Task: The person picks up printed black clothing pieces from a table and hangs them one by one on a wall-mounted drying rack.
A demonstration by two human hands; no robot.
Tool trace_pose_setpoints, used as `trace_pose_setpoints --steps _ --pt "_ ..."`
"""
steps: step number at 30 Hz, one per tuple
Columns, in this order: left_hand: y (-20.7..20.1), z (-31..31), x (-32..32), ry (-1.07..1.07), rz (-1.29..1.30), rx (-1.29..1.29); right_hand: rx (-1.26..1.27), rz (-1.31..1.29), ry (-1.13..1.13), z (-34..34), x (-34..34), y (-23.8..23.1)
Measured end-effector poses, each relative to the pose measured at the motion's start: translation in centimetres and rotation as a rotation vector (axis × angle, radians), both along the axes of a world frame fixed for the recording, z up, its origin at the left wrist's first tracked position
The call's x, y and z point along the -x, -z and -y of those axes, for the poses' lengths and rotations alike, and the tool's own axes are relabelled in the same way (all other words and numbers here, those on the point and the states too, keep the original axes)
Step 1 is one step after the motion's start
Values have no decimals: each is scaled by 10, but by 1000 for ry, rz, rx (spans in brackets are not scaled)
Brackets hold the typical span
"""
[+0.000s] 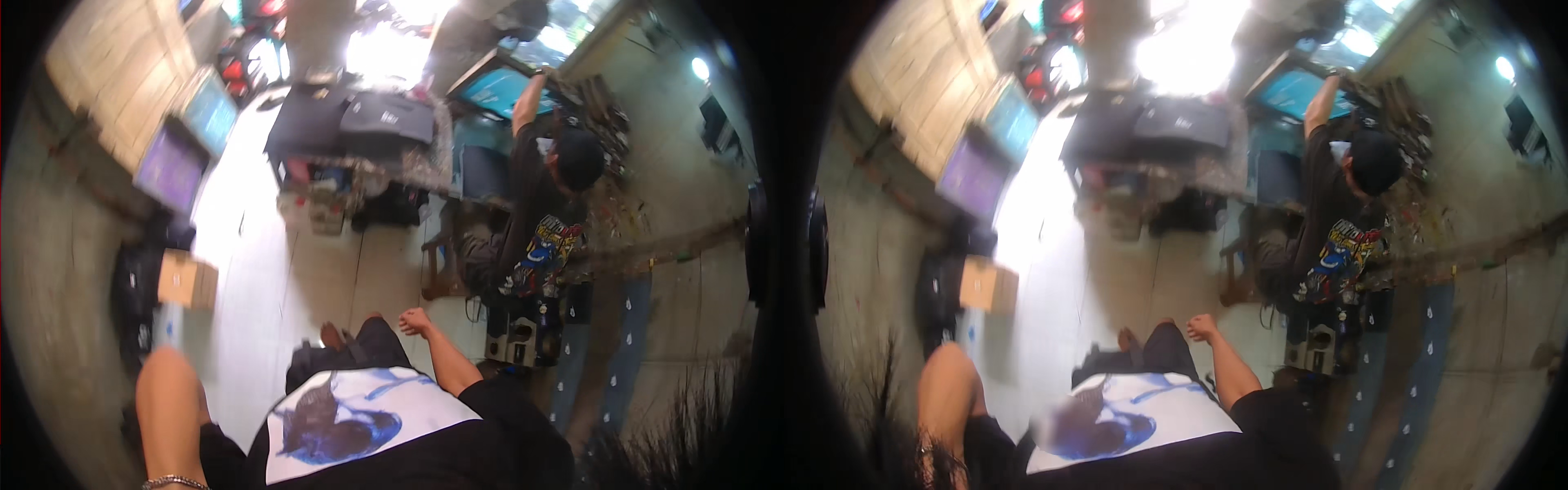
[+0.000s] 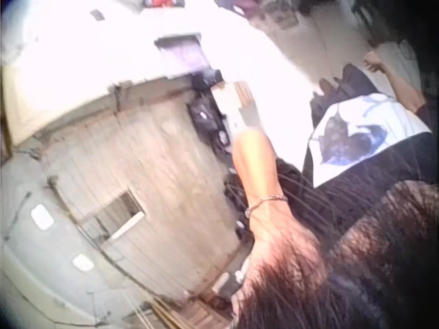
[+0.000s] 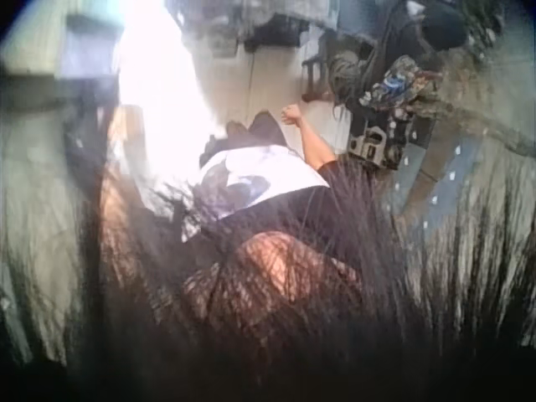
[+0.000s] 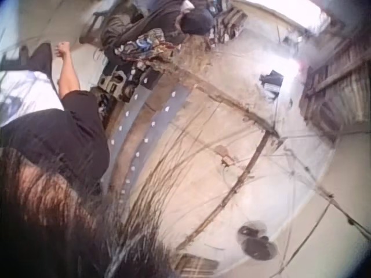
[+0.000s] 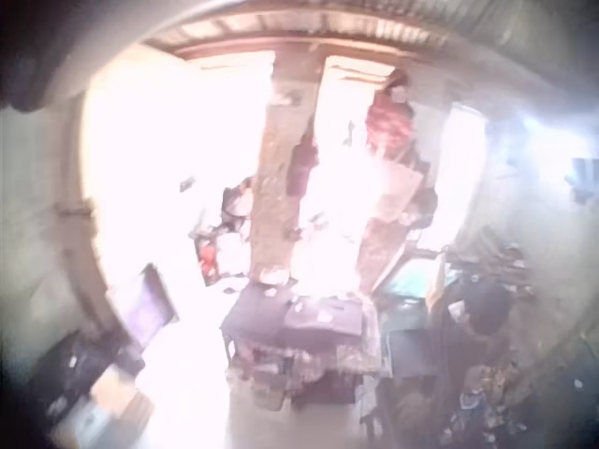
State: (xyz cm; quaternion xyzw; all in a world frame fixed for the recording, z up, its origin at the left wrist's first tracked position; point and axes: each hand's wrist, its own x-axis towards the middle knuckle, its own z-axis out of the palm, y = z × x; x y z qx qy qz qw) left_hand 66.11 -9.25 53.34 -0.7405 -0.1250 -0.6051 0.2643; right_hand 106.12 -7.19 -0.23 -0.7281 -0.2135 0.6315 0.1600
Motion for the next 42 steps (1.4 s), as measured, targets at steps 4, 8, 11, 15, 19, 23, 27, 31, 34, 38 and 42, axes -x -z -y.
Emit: trace_pose_setpoints --steps 4,8,11,15,19,23,27,31,34,38,42 --pt "17 -134 -10 32 64 146 7 -96 192 -116 -1 11" --pt "86 -257 -45 -148 92 598 -34 -376 577 -265 3 19" --pt "207 -335 -58 -369 26 1051 -152 -609 862 -372 1 35" --pt "360 -374 -41 -645 -6 1521 -246 -603 1202 -499 5 61" --pt "418 -425 -39 -669 -154 1933 -92 -402 1381 -559 -23 81" --pt "436 -463 -22 -675 -215 2099 148 -127 1281 -575 -18 83" --pt "447 -495 -1 -646 -250 2154 105 -229 1351 -590 1 49" --pt "466 -544 20 -508 -286 2130 -490 -336 1323 -609 14 0" --pt "485 -587 40 -355 -292 2065 -980 -146 972 -626 27 -66" --pt "476 -683 19 60 -151 1879 -1096 44 685 -640 65 -184" --pt "436 -770 -28 479 68 2169 -1138 103 553 -629 96 -271"
